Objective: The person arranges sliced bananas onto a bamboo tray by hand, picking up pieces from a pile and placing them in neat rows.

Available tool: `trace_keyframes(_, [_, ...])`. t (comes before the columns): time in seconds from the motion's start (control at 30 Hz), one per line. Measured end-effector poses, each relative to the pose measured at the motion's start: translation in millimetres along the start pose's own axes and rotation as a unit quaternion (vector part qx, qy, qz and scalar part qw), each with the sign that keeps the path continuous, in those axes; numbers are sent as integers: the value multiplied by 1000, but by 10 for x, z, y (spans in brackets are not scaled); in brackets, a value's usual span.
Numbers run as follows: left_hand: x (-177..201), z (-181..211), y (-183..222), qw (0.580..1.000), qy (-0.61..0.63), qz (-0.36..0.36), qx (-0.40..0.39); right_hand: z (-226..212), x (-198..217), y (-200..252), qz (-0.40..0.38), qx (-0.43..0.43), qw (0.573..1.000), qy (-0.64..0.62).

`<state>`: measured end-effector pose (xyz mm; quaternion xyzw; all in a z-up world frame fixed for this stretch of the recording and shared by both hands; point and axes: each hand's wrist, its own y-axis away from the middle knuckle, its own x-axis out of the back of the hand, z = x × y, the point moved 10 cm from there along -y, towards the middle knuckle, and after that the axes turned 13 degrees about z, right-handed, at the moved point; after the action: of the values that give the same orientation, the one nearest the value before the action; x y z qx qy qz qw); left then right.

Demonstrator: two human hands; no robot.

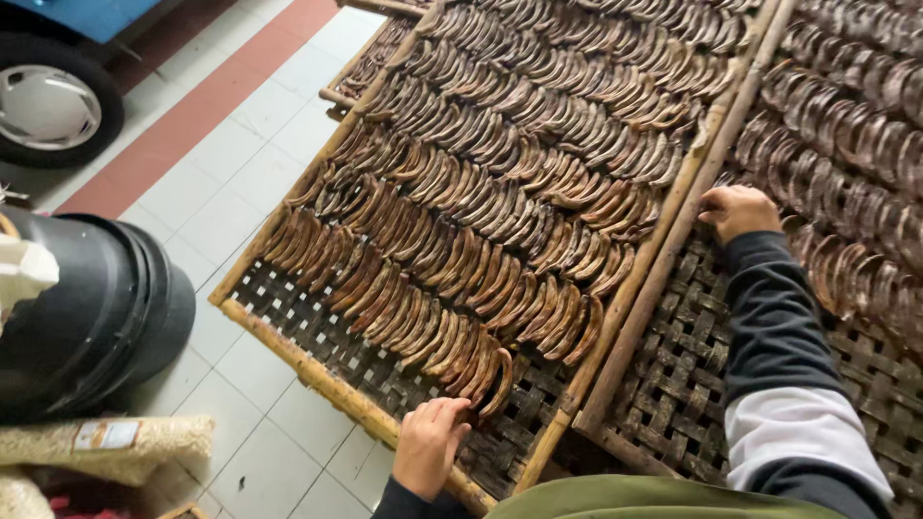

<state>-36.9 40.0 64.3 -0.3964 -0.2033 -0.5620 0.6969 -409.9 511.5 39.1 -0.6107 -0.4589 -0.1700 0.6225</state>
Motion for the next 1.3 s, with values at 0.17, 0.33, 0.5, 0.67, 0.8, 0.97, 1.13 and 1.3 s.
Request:
trace_keyframes(0.17, [110, 131, -55, 998, 18, 52, -8, -82, -195, 39, -14, 92, 989, 111])
trace_keyframes(0.33, [-24, 303, -138, 998, 20, 42, -40, 83, -25, -131, -21, -25, 988, 152])
trace_keyframes(0.5, [-169, 321, -169, 997, -8, 54, -55, -353, 994, -387, 151, -165, 975, -6])
trace_keyframes(0.67, [-161, 272, -196, 995, -1, 74, -66, -1899, 1216, 378, 79, -350, 800, -481])
trace_keyframes(0.8, [-153, 312, -238, 995, -4, 70, -67, -2988, 823, 1198, -36, -408, 733, -543])
trace_keyframes(0.97, [-288, 398, -354, 994, -9, 72, -83, -3402, 708, 1812, 15, -379, 757, -532])
trace_keyframes(1.13, [-459, 315, -511, 995, -10, 81, -52, -3459, 747, 2068, -48, -375, 852, -361])
trace_keyframes(1.3, [-452, 290, -505, 994, 20, 94, -43, -3631, 714, 2145, -114, -359, 878, -296])
